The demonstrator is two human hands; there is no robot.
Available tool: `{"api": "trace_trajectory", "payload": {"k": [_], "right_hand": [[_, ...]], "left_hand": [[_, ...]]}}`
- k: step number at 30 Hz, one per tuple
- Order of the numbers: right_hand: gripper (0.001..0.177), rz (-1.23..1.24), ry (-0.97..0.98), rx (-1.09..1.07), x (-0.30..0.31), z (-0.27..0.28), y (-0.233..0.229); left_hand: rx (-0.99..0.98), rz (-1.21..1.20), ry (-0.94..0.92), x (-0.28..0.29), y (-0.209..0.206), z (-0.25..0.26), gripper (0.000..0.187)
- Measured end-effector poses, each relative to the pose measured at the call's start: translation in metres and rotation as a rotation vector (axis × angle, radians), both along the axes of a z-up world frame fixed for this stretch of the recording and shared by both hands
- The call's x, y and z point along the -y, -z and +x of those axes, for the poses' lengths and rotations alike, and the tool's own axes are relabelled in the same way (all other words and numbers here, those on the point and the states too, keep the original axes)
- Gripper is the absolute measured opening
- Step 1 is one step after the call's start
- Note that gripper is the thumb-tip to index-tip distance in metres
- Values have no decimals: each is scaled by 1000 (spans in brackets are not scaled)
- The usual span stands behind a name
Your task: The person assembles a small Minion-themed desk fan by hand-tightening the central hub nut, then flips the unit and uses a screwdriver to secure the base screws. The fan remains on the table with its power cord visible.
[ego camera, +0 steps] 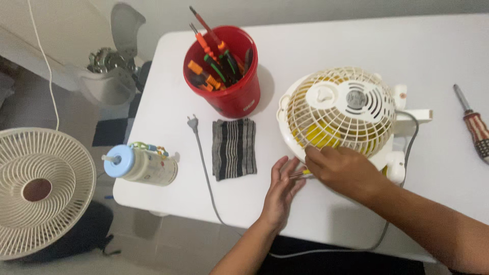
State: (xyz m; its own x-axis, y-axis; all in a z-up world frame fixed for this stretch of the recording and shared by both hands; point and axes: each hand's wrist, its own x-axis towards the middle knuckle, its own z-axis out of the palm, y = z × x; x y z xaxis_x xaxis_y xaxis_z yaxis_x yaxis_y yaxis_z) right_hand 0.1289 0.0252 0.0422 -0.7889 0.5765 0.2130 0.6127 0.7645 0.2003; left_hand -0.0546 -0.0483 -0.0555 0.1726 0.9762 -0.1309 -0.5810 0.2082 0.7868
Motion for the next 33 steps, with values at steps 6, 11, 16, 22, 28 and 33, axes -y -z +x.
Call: {"api": "trace_trajectory", "payload": {"k": [6,11,16,22,28,33], "right_hand": [[8,97,-41,143,-1,-12,-2],[10,57,-29,81,-1,-18,-4],[10,-47,15,76,-2,-21,-2],[12,-47,10,35,-3,-20,1],[13,-40,26,27,-2,-19,-3],[31,-192,-86,-260,6,-1,-15]], "left_hand": [[211,-87,59,-3,-5,-1,65],[215,-56,68,-4,-3,-3,65],[184,-70,76,-4,-4,-4,68],[143,-114,75,-3,-5,-3,71],[132,-127,71,-4,-9,-2,71],[2,-188,58,-8,-20,-6,69]]}}
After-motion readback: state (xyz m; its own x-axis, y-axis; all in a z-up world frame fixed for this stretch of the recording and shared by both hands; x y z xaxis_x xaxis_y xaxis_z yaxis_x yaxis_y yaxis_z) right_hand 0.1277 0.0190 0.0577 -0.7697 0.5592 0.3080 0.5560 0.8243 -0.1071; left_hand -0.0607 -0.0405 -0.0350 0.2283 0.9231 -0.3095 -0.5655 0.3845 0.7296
